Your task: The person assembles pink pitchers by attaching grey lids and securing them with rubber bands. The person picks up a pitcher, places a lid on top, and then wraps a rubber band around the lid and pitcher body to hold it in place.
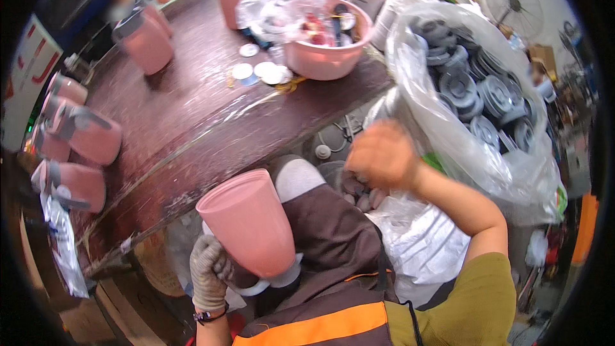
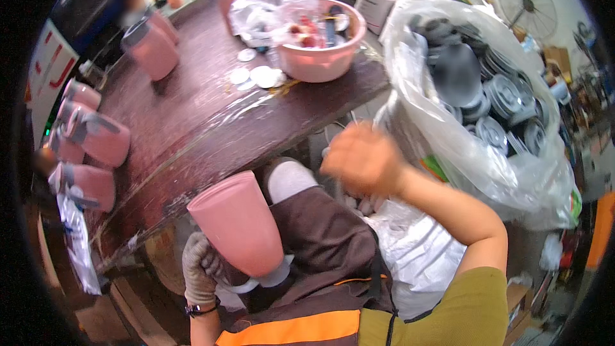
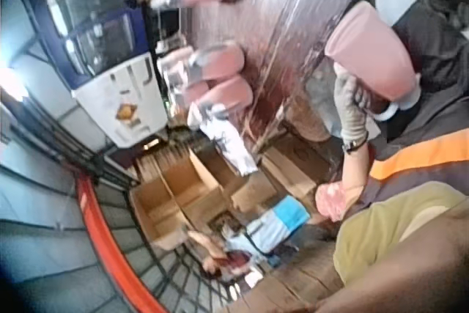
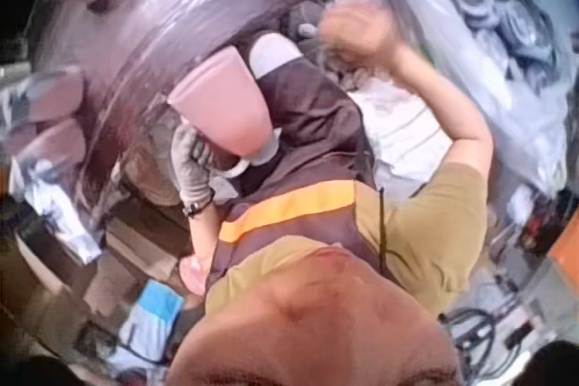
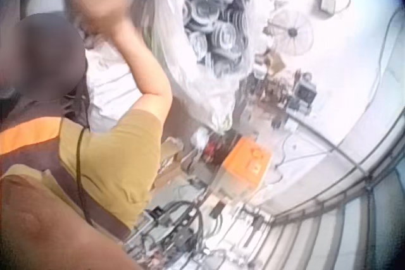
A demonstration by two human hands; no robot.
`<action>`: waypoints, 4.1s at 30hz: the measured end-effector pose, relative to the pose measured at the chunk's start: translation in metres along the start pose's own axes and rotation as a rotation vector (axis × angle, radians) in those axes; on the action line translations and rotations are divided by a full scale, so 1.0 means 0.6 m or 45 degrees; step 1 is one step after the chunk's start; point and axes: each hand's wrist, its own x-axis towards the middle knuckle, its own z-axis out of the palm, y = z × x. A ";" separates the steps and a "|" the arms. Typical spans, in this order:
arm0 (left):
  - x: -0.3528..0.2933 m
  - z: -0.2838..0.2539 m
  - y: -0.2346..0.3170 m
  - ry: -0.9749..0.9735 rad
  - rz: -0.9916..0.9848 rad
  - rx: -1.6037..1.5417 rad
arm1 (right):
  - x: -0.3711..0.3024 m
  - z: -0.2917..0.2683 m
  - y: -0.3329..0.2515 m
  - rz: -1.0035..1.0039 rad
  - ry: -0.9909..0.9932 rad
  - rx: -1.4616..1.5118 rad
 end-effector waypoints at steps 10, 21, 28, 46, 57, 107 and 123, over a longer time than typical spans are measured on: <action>-0.009 0.064 -0.039 -0.217 -0.132 0.414 | -0.545 -0.108 0.338 2.217 0.096 -0.127; -0.037 0.066 -0.050 -0.091 -0.112 0.583 | -0.239 -0.142 0.207 1.454 0.533 -0.657; -0.053 0.072 -0.081 -0.160 0.029 0.820 | -0.003 -0.016 -0.067 0.636 0.159 0.166; -0.061 0.047 -0.101 -0.158 0.253 0.758 | 0.029 0.062 -0.228 0.862 -0.200 0.743; -0.034 -0.008 -0.086 -0.040 0.174 0.671 | 0.007 0.057 -0.203 0.586 -0.393 1.155; -0.048 0.060 0.028 -0.068 -0.030 -0.088 | 0.163 0.395 0.189 0.906 -0.411 -0.506; 0.037 0.042 -0.021 -0.091 -0.065 -0.921 | 0.215 0.325 0.186 0.485 0.246 -0.528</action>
